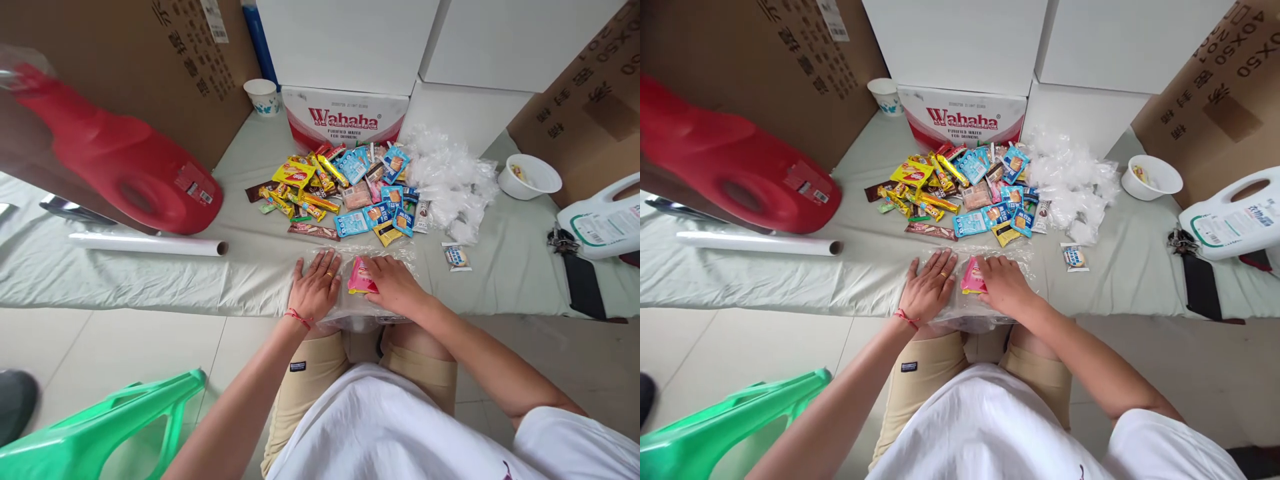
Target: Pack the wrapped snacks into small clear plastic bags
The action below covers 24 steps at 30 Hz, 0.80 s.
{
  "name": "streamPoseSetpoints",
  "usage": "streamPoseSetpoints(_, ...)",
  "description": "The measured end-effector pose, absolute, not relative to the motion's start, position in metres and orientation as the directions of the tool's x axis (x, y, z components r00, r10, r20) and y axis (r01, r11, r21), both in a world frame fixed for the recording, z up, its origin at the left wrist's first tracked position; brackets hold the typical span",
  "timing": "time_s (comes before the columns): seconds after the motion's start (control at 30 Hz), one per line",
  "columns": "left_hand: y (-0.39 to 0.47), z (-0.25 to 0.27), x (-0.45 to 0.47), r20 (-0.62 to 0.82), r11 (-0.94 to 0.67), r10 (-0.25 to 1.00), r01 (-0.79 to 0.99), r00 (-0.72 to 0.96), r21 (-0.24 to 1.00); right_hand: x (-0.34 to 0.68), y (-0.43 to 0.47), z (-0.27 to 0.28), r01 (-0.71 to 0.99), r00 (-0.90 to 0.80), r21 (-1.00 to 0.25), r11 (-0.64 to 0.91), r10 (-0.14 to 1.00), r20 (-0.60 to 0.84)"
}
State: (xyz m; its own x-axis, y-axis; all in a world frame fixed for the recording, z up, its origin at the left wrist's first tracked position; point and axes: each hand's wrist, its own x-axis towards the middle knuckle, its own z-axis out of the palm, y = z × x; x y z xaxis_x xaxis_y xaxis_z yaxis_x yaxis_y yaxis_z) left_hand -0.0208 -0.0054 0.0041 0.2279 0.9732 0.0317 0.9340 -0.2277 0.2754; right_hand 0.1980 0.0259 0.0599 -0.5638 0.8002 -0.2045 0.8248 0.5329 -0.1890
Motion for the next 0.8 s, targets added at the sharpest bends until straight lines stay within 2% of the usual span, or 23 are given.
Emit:
streamPoseSetpoints(0.27, 0.009, 0.001, -0.03, -0.002, -0.3, 0.95, 0.913, 0.313, 0.275, 0.242, 0.055, 0.066, 0.874, -0.486, -0.147, 0.464, 0.831, -0.27)
streamPoseSetpoints(0.37, 0.018, 0.0, -0.028, -0.008, -0.32, 0.942, 0.908, 0.334, 0.271, 0.252, 0.063, 0.079, 0.856, -0.503, -0.247, 0.454, 0.843, -0.193)
streamPoseSetpoints(0.43, 0.022, 0.0, -0.027, -0.011, -0.325, 0.94, 0.907, 0.34, 0.267, 0.247, 0.063, 0.087, 0.789, -0.58, -0.329, 0.518, 0.805, -0.124)
streamPoseSetpoints(0.5, 0.026, 0.0, -0.026, -0.017, -0.329, 0.938, 0.907, 0.346, 0.264, 0.234, 0.058, 0.091, 0.724, -0.656, -0.357, 0.59, 0.749, -0.092)
streamPoseSetpoints(0.63, 0.029, 0.0, -0.028, -0.038, -0.331, 0.935, 0.904, 0.353, 0.27, 0.204, 0.051, 0.08, 0.7, -0.71, -0.281, 0.657, 0.682, -0.173)
streamPoseSetpoints(0.8, 0.027, 0.001, -0.029, -0.028, -0.33, 0.936, 0.901, 0.352, 0.281, 0.195, 0.052, 0.057, 0.72, -0.694, -0.209, 0.662, 0.676, -0.247)
